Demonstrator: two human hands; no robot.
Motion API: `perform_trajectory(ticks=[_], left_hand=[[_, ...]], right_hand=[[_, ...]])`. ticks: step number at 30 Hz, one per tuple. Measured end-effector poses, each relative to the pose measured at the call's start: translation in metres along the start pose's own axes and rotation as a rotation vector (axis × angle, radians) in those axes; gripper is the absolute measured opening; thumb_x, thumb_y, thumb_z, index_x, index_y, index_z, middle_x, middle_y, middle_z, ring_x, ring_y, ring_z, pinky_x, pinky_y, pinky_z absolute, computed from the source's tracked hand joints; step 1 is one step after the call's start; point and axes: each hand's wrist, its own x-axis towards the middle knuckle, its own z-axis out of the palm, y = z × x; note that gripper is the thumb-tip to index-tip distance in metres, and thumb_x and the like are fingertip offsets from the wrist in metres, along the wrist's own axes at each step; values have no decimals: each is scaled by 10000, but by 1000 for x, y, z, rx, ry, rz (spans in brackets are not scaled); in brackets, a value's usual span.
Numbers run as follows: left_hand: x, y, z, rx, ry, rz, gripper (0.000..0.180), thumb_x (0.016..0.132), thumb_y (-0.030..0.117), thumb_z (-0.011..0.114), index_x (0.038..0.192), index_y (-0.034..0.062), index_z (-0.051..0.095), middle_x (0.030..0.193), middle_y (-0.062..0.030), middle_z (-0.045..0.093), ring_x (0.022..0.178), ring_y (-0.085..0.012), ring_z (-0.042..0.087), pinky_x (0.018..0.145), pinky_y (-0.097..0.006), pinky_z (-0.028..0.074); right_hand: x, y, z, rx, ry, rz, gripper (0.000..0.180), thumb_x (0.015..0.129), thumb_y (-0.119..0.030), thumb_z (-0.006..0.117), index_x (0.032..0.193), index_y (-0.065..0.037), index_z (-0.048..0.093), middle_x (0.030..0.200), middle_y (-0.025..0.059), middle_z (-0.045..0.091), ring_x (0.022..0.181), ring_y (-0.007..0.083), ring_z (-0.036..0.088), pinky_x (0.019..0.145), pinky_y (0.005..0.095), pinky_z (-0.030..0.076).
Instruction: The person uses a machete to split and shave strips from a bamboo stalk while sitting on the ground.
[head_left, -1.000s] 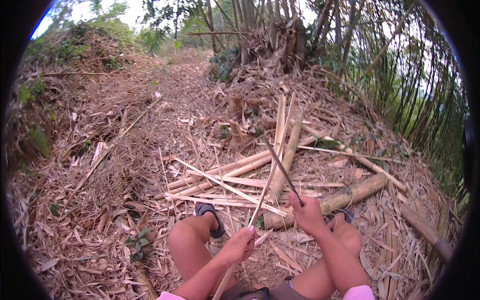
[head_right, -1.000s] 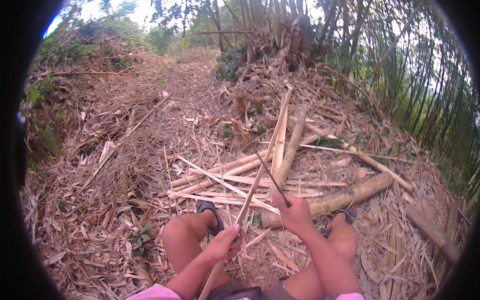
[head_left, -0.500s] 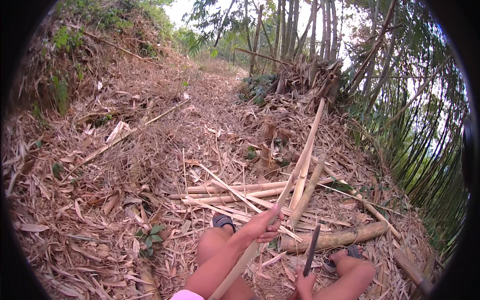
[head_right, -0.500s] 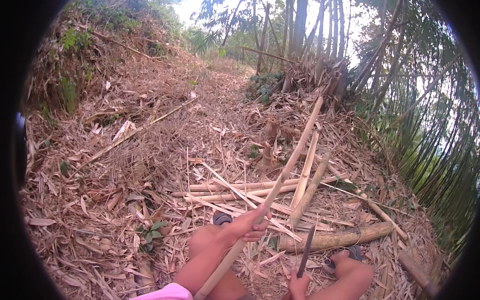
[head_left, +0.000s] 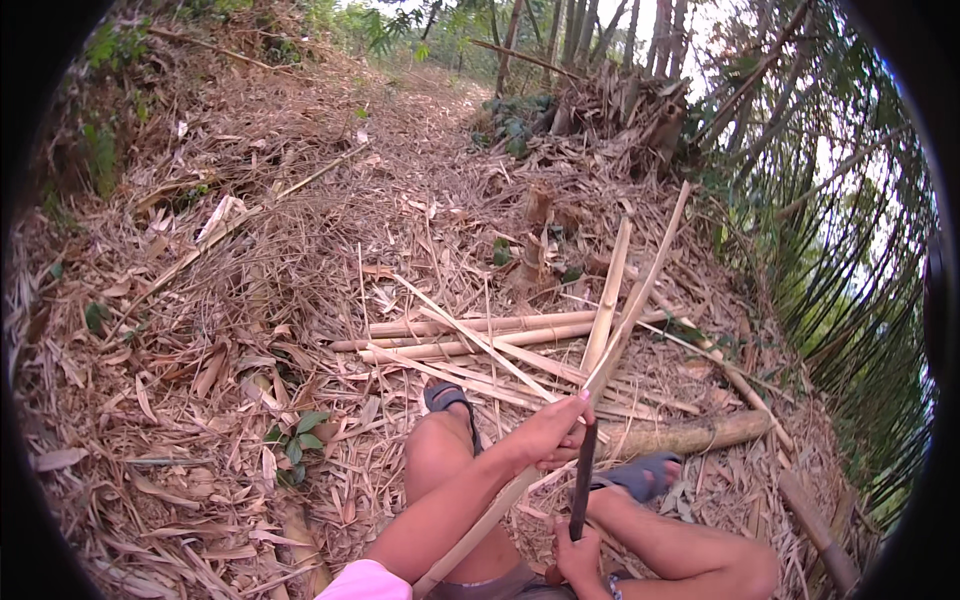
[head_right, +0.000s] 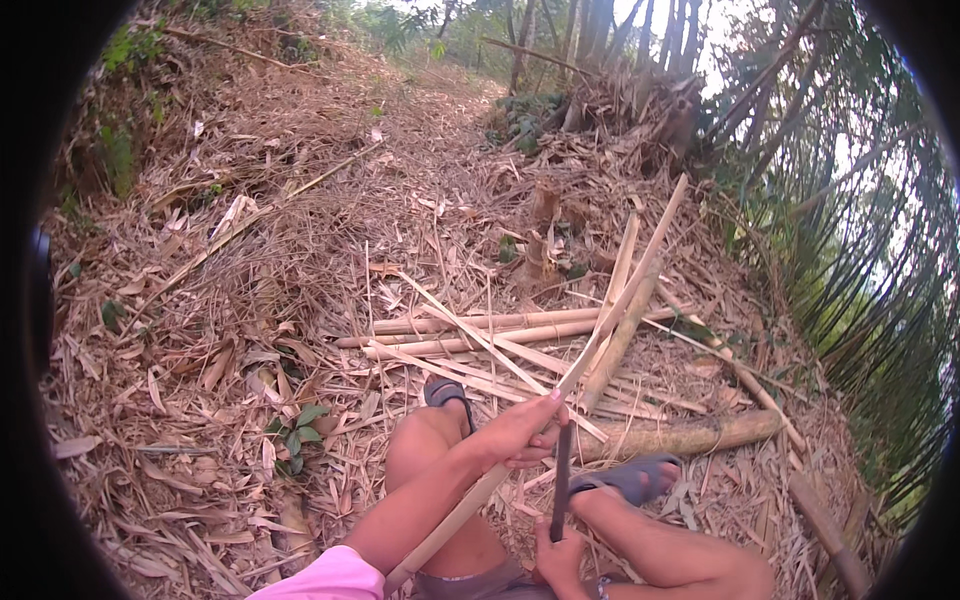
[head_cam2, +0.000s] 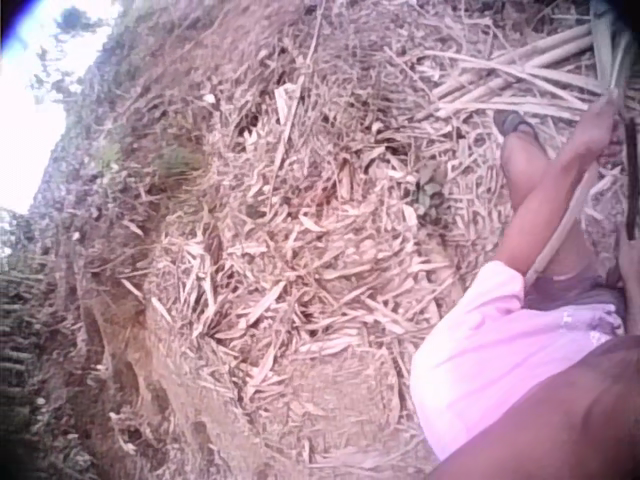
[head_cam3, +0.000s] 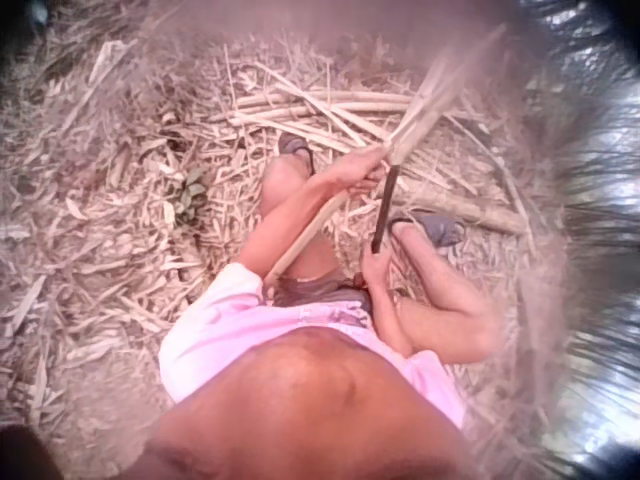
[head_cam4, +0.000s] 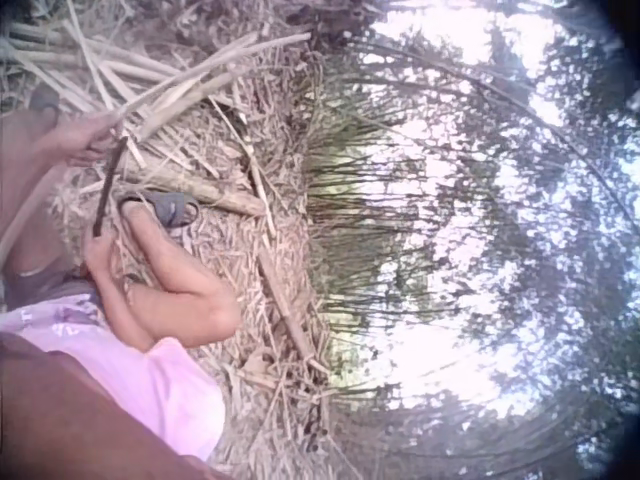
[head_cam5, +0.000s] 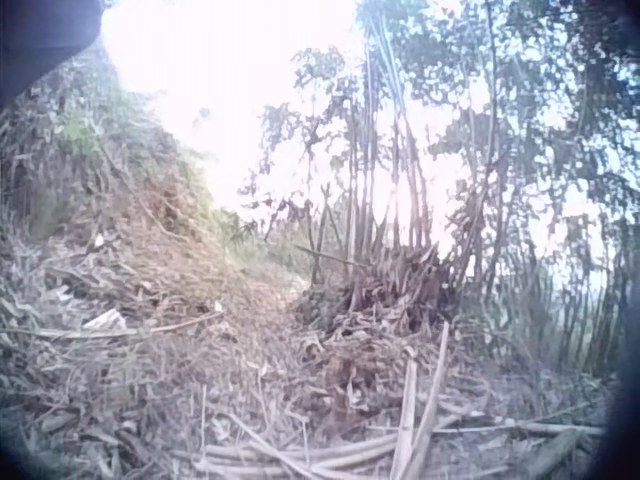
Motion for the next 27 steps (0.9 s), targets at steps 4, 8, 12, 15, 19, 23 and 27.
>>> perform_trajectory(ticks=[4,8,12,15,19,23,27], left_hand=[[-18,-2,-10,-109,-3,-45,427,1043,520,331,992,107,426,578,46,298,351,-41,236,303,-212,230],[-29,-2,-15,-168,40,7,442,1041,526,334,999,97,429,593,40,297,353,-45,246,288,-204,231],[-39,13,-9,-118,130,1,439,1045,520,319,977,100,425,580,44,299,356,-51,256,302,-206,247],[-53,14,-1,12,219,33,432,1053,508,297,973,101,416,566,49,290,359,-56,255,321,-209,250],[-85,21,49,106,287,46,397,1064,471,279,974,103,399,586,40,278,376,-66,249,348,-217,234],[-106,4,62,72,276,3,418,1055,489,291,976,98,414,576,28,286,354,-66,245,336,-222,237],[-120,-4,82,157,293,-79,494,1050,532,244,1027,77,435,596,24,337,394,-63,293,372,-206,278]], right_hand=[[-20,-93,2,30,-167,274,252,979,-157,599,783,0,627,550,-1,511,517,63,518,470,236,423],[-19,-57,7,79,-115,-37,303,967,-210,618,755,-5,686,549,5,571,492,64,524,464,260,415],[-12,-48,14,86,-100,-331,300,967,-222,617,769,-10,694,560,26,590,515,75,554,495,278,440],[-16,-46,14,73,-117,-352,301,968,-233,615,781,-14,700,567,47,606,536,85,581,523,295,462],[-31,-59,-1,100,-131,-315,300,976,-239,601,794,-23,703,577,65,613,531,105,594,532,303,467],[-39,-66,-7,304,-203,-283,277,985,-217,581,818,-27,693,565,52,588,514,108,564,516,299,446],[-46,-80,-19,442,-251,-229,289,995,-202,553,816,-11,677,591,49,590,539,116,562,534,302,444]])
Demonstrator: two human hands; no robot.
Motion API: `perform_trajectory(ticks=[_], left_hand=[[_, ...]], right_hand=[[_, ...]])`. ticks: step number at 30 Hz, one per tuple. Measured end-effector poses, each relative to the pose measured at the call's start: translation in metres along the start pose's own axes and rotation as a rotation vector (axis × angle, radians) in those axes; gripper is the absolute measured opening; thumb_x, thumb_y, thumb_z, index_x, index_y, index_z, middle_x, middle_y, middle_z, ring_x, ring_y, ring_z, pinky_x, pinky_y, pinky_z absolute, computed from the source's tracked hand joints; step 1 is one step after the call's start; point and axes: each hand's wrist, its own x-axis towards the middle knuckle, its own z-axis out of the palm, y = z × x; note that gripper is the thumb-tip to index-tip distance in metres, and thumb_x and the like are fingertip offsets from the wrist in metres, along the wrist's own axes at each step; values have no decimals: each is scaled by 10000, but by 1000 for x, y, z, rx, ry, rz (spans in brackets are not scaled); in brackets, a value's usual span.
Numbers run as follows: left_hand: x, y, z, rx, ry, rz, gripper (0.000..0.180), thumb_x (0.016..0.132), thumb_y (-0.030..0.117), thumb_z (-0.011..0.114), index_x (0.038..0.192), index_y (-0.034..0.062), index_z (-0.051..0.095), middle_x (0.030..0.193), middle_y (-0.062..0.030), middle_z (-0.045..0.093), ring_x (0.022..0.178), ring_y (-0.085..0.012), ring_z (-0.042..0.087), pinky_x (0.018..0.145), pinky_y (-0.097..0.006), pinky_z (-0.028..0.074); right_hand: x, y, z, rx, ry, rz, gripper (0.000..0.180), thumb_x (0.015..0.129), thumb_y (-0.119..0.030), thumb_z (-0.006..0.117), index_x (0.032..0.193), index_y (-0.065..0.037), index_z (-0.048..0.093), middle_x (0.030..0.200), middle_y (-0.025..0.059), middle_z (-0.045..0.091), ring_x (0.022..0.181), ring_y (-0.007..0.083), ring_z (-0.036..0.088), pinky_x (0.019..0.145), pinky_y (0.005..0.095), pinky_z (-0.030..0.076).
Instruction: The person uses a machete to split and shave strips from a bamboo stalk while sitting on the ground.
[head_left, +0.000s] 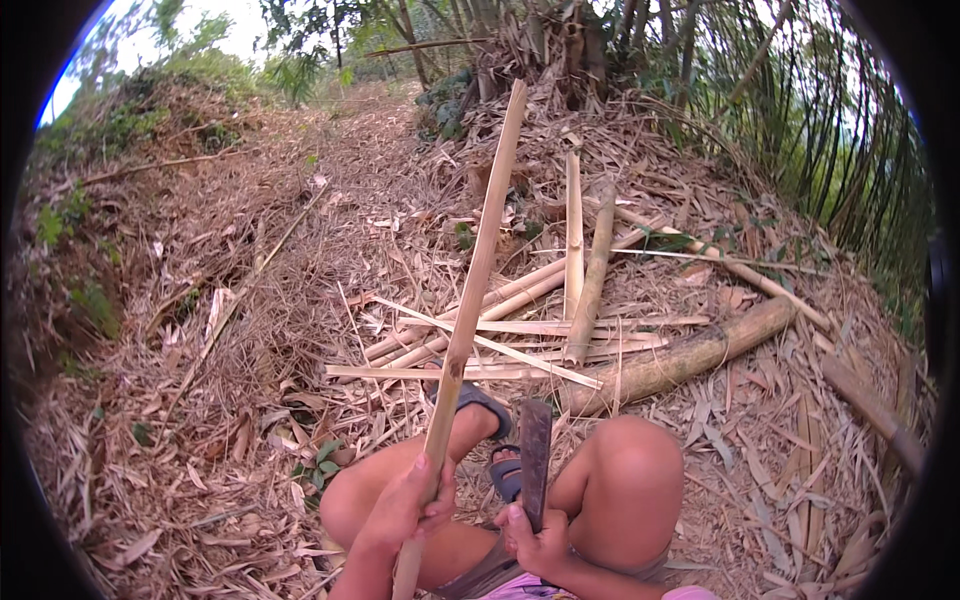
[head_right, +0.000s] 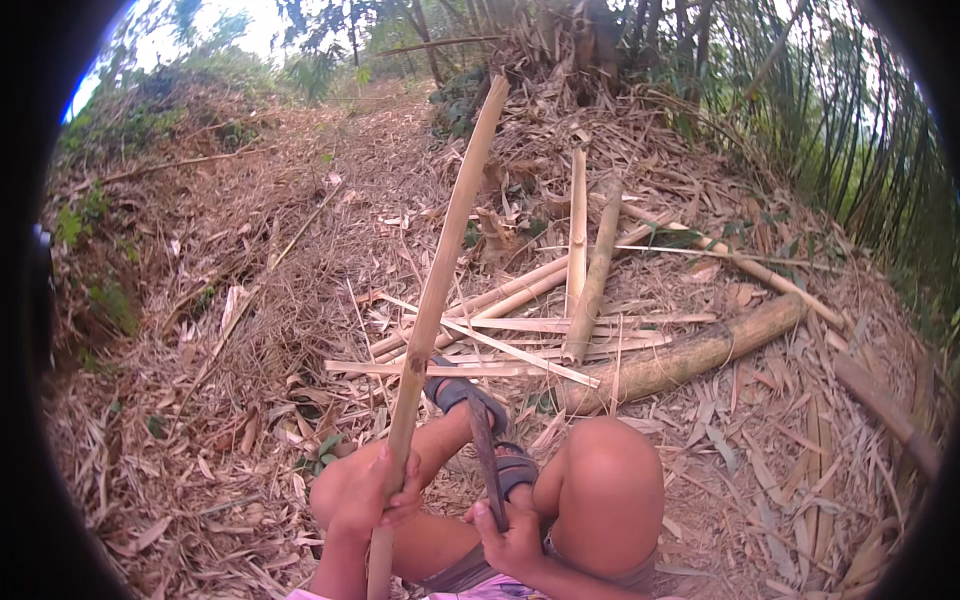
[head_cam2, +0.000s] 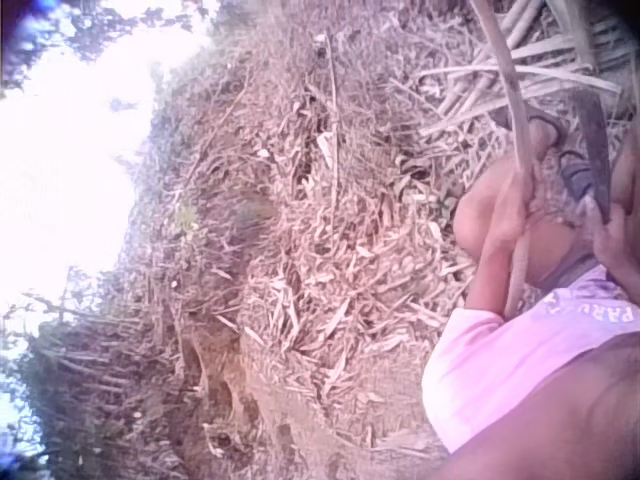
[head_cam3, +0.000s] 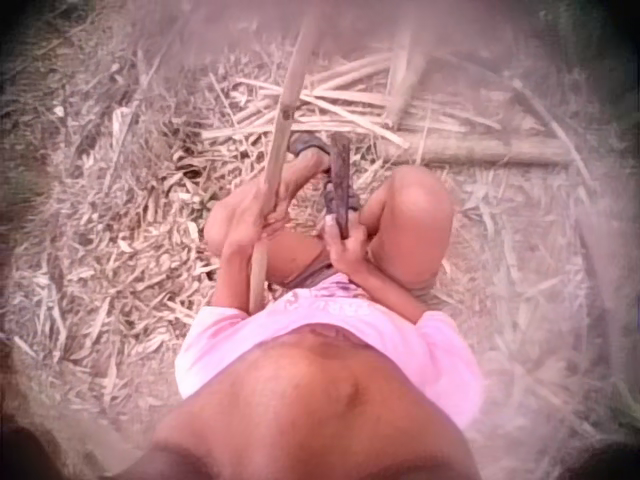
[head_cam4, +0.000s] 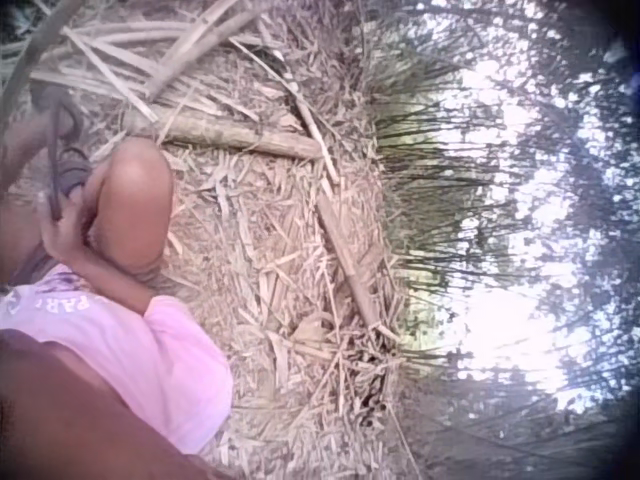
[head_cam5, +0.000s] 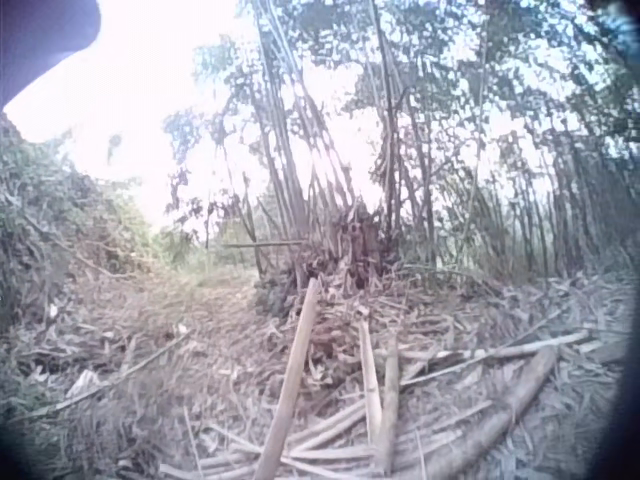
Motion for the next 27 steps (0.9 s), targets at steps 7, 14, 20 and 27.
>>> perform_trajectory(ticks=[7,14,20,27], left_hand=[[-17,-17,20,232,122,10,508,1049,526,261,1010,60,458,603,8,395,401,-64,328,372,-212,292],[-21,-23,25,140,223,-1,454,1063,476,282,1009,61,455,606,3,399,407,-66,340,372,-212,297],[-9,-36,17,113,202,25,434,1066,465,286,1005,66,446,602,1,383,399,-70,338,369,-218,294],[19,-60,3,305,196,-81,424,1076,434,273,994,68,471,617,1,426,398,-75,343,373,-221,291]], right_hand=[[-6,-29,-11,142,-75,100,299,1011,-220,540,847,-5,667,618,43,591,564,73,536,530,279,424],[-17,-28,-16,-1,-93,47,291,1011,-240,555,877,-8,668,653,20,612,574,58,520,543,270,417],[-16,-30,-21,65,-45,94,281,1005,-234,566,878,-9,679,656,42,621,576,73,540,555,282,436],[6,-33,-29,-151,29,-73,302,1005,-249,563,876,-5,686,627,54,619,556,94,566,526,280,442]])
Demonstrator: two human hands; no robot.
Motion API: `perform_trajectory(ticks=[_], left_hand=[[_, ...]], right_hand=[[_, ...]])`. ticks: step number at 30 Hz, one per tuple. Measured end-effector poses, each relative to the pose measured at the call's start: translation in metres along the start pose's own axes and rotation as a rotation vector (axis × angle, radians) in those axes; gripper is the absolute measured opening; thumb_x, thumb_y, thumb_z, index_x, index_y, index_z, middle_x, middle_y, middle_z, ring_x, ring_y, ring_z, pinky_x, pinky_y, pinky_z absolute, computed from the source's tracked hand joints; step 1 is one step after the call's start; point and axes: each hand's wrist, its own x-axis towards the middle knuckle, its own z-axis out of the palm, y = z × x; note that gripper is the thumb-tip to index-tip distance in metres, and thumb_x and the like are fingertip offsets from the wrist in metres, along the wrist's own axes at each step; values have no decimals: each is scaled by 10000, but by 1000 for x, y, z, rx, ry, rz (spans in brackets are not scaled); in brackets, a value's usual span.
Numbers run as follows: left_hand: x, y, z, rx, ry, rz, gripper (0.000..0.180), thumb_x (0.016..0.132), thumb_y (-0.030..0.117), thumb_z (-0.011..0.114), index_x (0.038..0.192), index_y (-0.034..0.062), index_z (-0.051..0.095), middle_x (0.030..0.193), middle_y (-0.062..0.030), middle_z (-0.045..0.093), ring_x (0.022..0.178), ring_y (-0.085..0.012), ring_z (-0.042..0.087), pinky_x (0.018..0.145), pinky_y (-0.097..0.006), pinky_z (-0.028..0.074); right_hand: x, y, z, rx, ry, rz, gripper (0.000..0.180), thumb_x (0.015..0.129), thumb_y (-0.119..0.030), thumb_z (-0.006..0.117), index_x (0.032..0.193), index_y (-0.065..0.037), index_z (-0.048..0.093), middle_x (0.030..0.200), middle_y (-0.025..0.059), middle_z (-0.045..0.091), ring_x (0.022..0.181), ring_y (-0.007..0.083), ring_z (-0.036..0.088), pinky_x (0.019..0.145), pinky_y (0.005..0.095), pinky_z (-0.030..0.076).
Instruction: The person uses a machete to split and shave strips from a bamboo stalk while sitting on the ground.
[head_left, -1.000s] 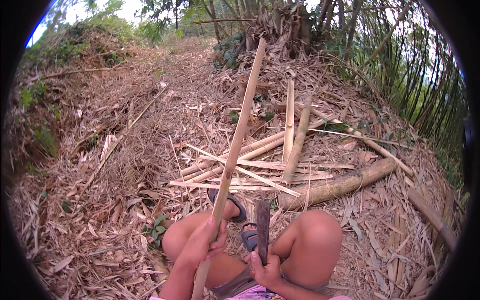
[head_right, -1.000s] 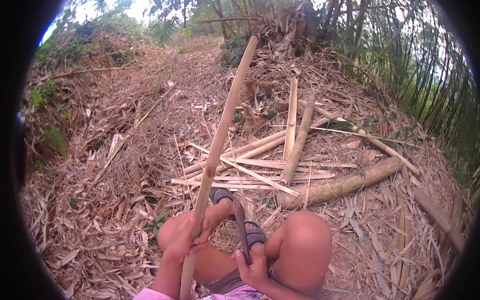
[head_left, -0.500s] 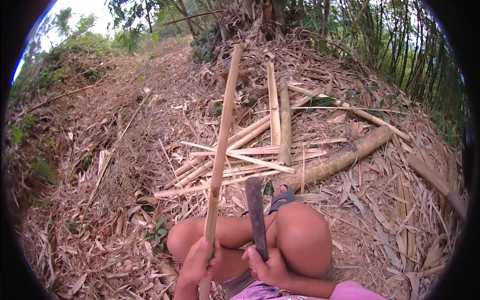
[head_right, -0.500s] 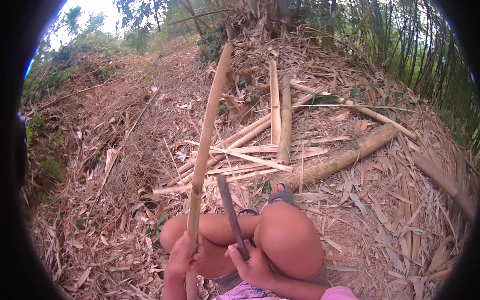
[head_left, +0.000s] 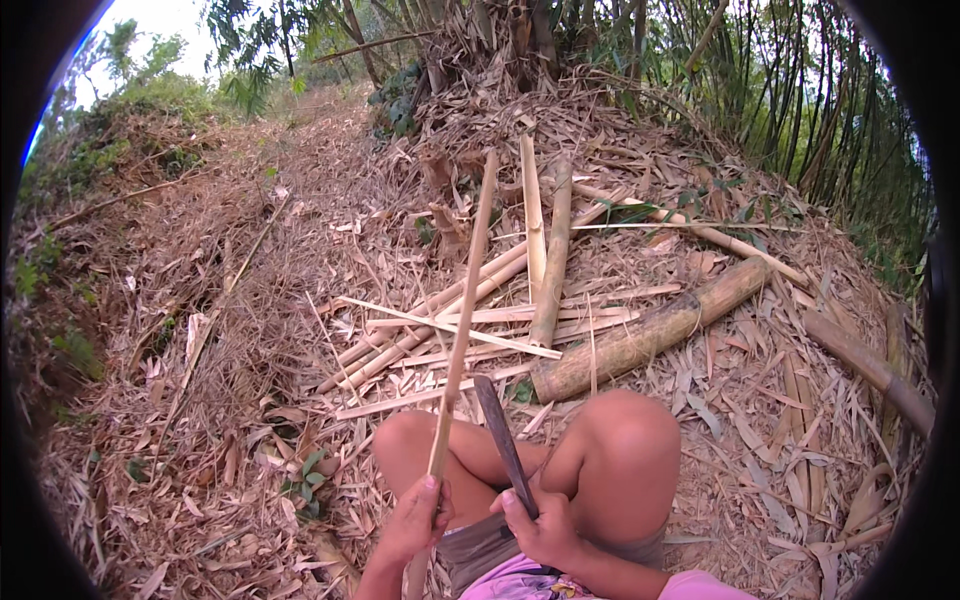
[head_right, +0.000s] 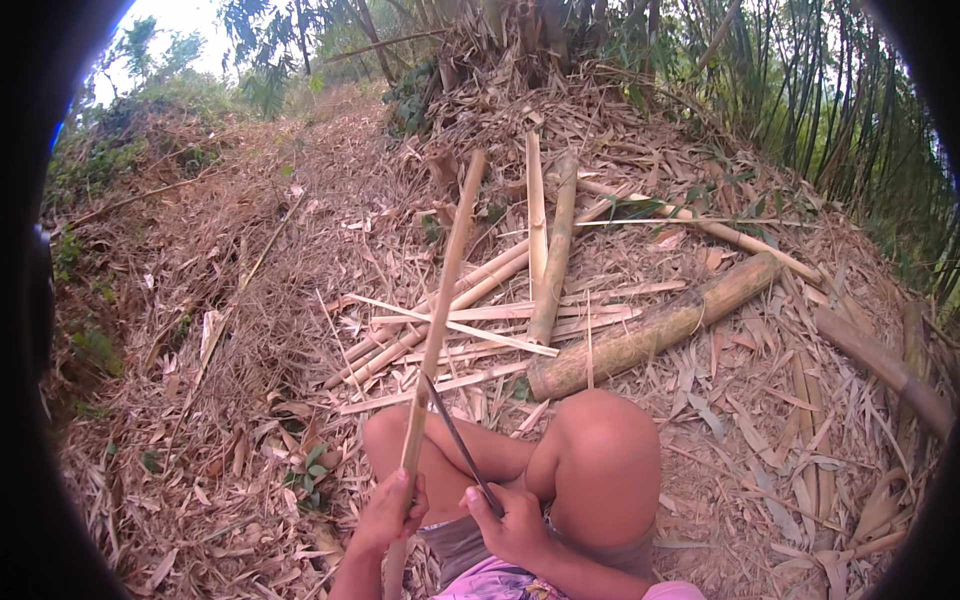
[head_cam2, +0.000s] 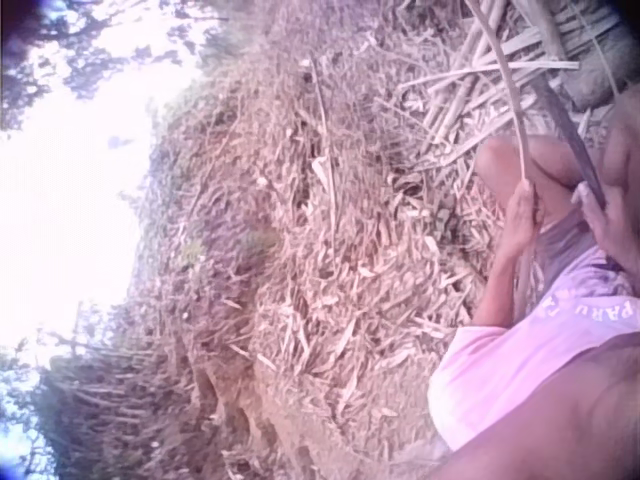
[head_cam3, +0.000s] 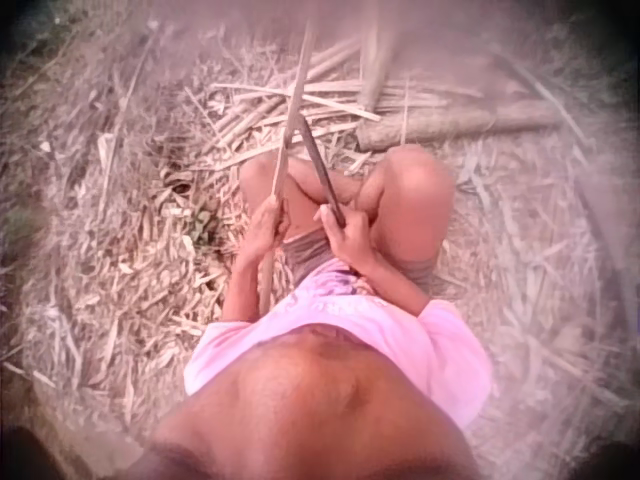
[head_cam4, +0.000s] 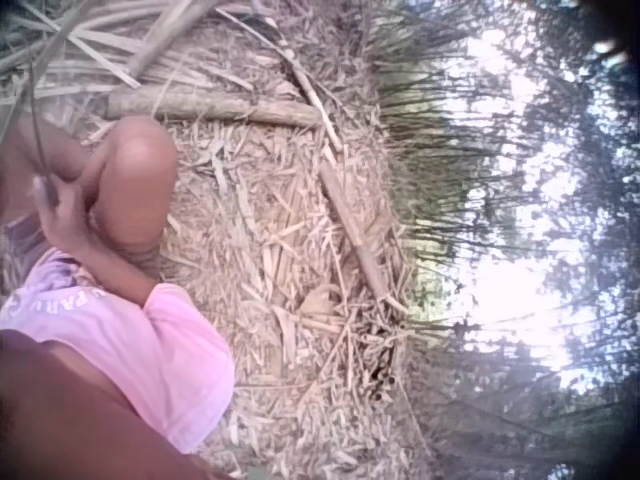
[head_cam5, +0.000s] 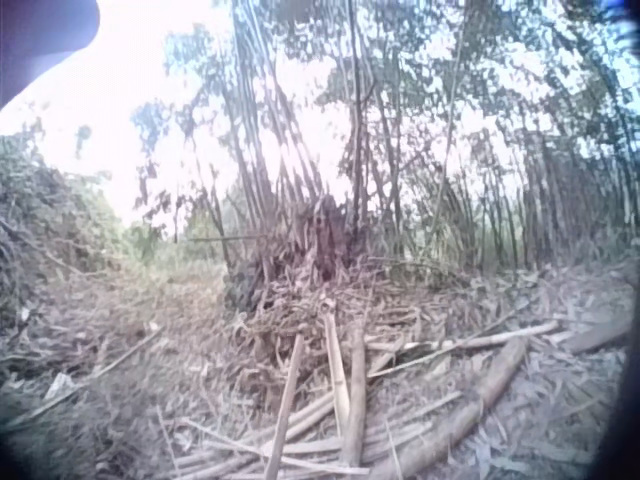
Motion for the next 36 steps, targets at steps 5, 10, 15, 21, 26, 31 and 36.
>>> perform_trajectory(ticks=[5,10,15,21,26,31,36], left_hand=[[33,-29,9,42,-111,-52,483,1064,467,286,1015,48,522,694,-52,552,405,-100,432,376,-226,361],[59,-44,33,-22,-154,-187,411,1078,399,295,1027,53,512,701,-38,537,411,-87,437,367,-228,373],[75,-65,43,-66,-164,-236,412,1076,387,316,1036,29,515,704,-40,525,413,-91,444,366,-238,382],[73,-76,49,52,26,-171,405,1076,369,342,993,24,539,660,-25,539,513,-96,484,475,-261,417],[78,-71,57,331,-12,-42,412,1067,381,365,1020,2,519,731,-59,576,556,-130,555,507,-283,464],[76,-37,64,179,-30,-226,432,1054,414,396,1083,9,545,780,-64,591,660,-151,617,577,-273,488],[97,-14,64,-145,94,-210,571,1055,489,276,1119,-10,547,758,-75,549,596,-178,610,509,-275,522]], right_hand=[[15,24,-15,-191,81,-64,283,994,-226,579,883,10,691,597,71,626,522,128,586,506,305,458],[42,46,-51,-432,41,43,355,958,-313,603,858,16,693,670,206,645,628,337,679,561,411,507],[66,80,-77,-514,-93,146,326,974,-263,592,917,44,687,689,222,658,624,310,681,568,390,506],[105,56,-56,-283,-119,305,403,899,-337,717,741,21,620,556,87,562,528,136,533,502,327,449],[115,85,-42,-159,23,273,434,816,-249,814,627,-65,469,586,-1,538,546,50,463,475,261,401],[109,87,-37,-18,47,302,415,833,-165,781,645,-77,422,580,-5,526,537,50,448,470,260,388],[104,78,-38,-210,-97,149,390,857,-193,757,671,-63,439,590,4,558,561,42,529,491,246,419]])
